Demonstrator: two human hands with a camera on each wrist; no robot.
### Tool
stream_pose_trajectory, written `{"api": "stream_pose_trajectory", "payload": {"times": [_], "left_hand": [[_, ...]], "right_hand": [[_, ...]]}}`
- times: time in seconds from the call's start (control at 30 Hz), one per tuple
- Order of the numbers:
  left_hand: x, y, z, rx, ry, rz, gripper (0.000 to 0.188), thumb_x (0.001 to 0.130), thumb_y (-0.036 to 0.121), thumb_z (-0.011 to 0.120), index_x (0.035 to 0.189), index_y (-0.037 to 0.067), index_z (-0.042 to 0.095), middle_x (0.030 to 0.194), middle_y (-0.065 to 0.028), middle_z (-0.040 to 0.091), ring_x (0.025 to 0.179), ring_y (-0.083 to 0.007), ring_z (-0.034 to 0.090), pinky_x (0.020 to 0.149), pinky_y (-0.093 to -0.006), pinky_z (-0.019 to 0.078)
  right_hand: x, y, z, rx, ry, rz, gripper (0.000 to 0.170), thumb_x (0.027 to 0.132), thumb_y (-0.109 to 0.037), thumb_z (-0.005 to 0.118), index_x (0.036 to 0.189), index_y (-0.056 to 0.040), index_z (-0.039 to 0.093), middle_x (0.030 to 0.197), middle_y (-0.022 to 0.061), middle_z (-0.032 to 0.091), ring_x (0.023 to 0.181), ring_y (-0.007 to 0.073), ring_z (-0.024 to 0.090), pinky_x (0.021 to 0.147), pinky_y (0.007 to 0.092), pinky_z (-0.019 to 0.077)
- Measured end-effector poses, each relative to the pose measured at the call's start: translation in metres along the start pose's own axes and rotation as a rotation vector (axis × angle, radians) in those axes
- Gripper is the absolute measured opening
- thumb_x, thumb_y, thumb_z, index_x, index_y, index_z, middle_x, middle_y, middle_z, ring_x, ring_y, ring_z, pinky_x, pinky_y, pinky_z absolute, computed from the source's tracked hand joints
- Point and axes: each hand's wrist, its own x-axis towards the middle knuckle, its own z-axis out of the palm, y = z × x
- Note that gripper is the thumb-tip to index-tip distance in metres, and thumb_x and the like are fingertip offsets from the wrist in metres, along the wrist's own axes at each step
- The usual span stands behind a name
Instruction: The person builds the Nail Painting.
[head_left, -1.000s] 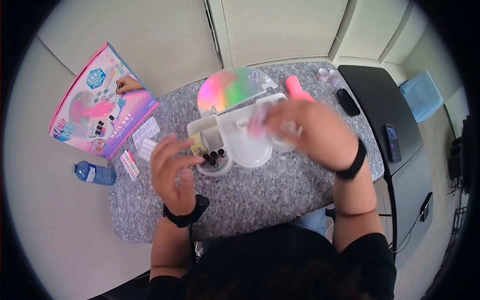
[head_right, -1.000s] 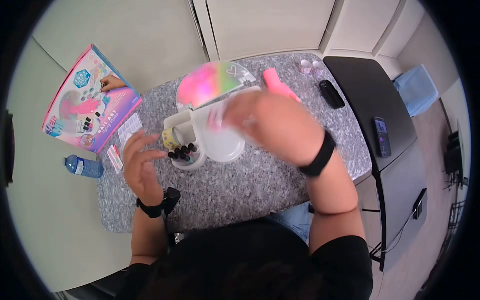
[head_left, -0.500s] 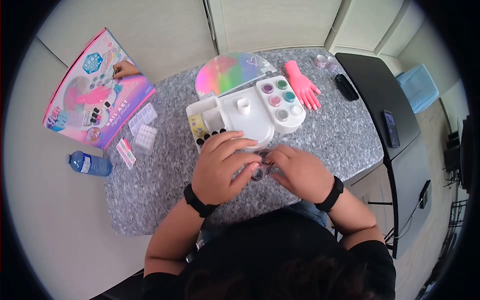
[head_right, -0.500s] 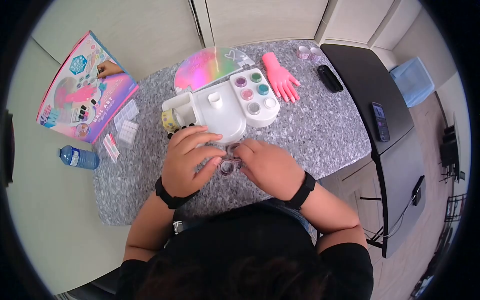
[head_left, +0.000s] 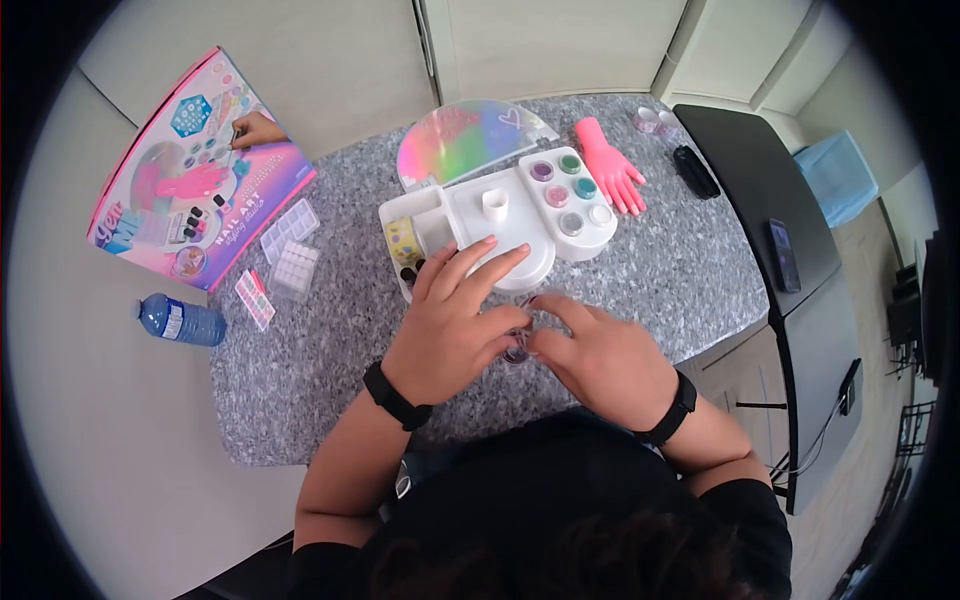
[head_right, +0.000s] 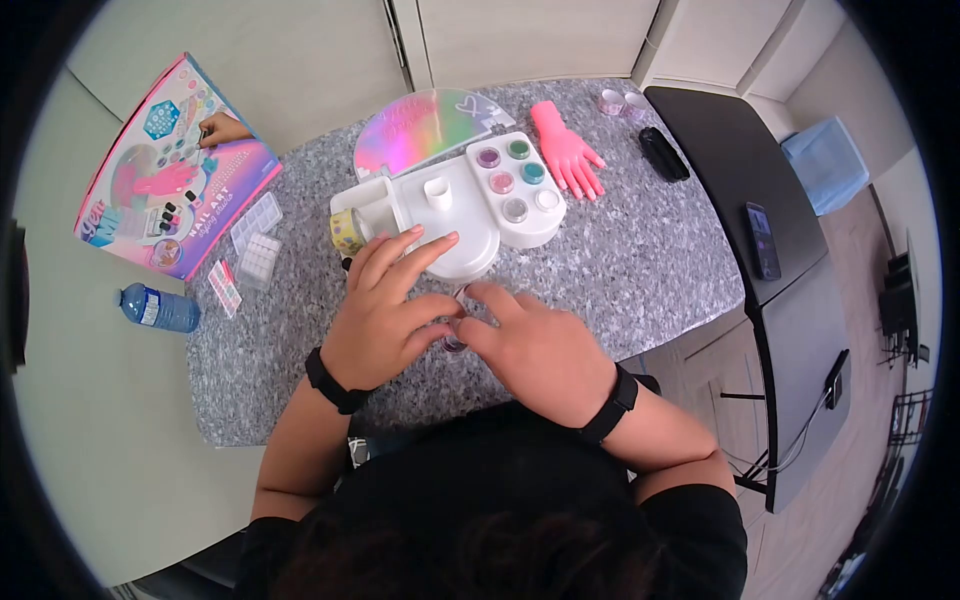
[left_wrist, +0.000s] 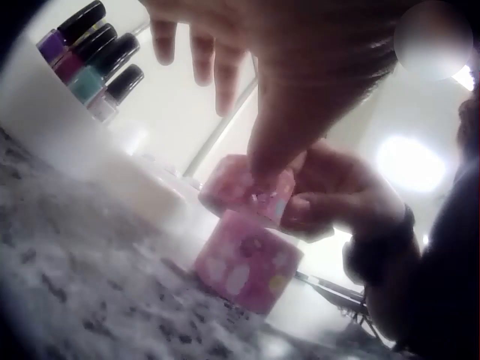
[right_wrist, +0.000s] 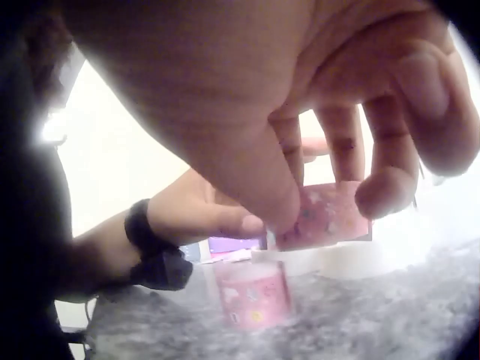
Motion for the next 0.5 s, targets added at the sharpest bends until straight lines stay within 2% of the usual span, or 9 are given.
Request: {"api": "stream_pose_trajectory", "payload": {"times": [0.07, 0.27, 0.37, 0.5], "left_hand": [[0.000, 0.000, -0.004, 0.052, -0.045, -0.009, 0.017, 0.082, 0.033, 0.084, 0.092, 0.020, 0.079, 0.159, -0.0030, 0.059, 0.152, -0.0345, 0.044, 0.127, -0.0571, 0.0302], [-0.004, -0.005, -0.022, 0.018, -0.106, -0.026, 0.019, 0.079, 0.040, 0.083, 0.080, 0.022, 0.079, 0.158, 0.0004, 0.060, 0.153, -0.0346, 0.043, 0.128, -0.0606, 0.0281], [-0.005, -0.003, -0.025, 0.032, -0.117, -0.024, 0.020, 0.078, 0.041, 0.083, 0.079, 0.021, 0.078, 0.157, 0.0010, 0.061, 0.153, -0.0340, 0.043, 0.129, -0.0614, 0.0280], [-0.006, 0.000, -0.023, 0.056, -0.140, -0.014, 0.019, 0.075, 0.040, 0.085, 0.079, 0.022, 0.079, 0.156, 0.0014, 0.062, 0.153, -0.0330, 0.045, 0.129, -0.0618, 0.0282]], "right_hand": [[-0.001, -0.002, -0.001, -0.015, -0.008, -0.019, 0.024, 0.092, -0.011, 0.069, 0.116, -0.0157, 0.070, 0.134, 0.0085, 0.066, 0.098, 0.0283, 0.075, 0.071, 0.0395, 0.0638], [-0.004, -0.009, 0.003, 0.004, -0.051, -0.051, 0.025, 0.090, -0.012, 0.068, 0.115, -0.0171, 0.069, 0.133, 0.0055, 0.066, 0.095, 0.0263, 0.073, 0.070, 0.0387, 0.0630], [-0.004, -0.011, 0.002, 0.023, -0.054, -0.037, 0.024, 0.090, -0.012, 0.068, 0.114, -0.0170, 0.069, 0.130, 0.0035, 0.066, 0.094, 0.0252, 0.071, 0.071, 0.0382, 0.0626], [-0.004, -0.009, 0.005, -0.013, -0.071, -0.060, 0.021, 0.091, -0.013, 0.067, 0.111, -0.0159, 0.070, 0.130, 0.0019, 0.065, 0.092, 0.0236, 0.069, 0.077, 0.0386, 0.0617]]}}
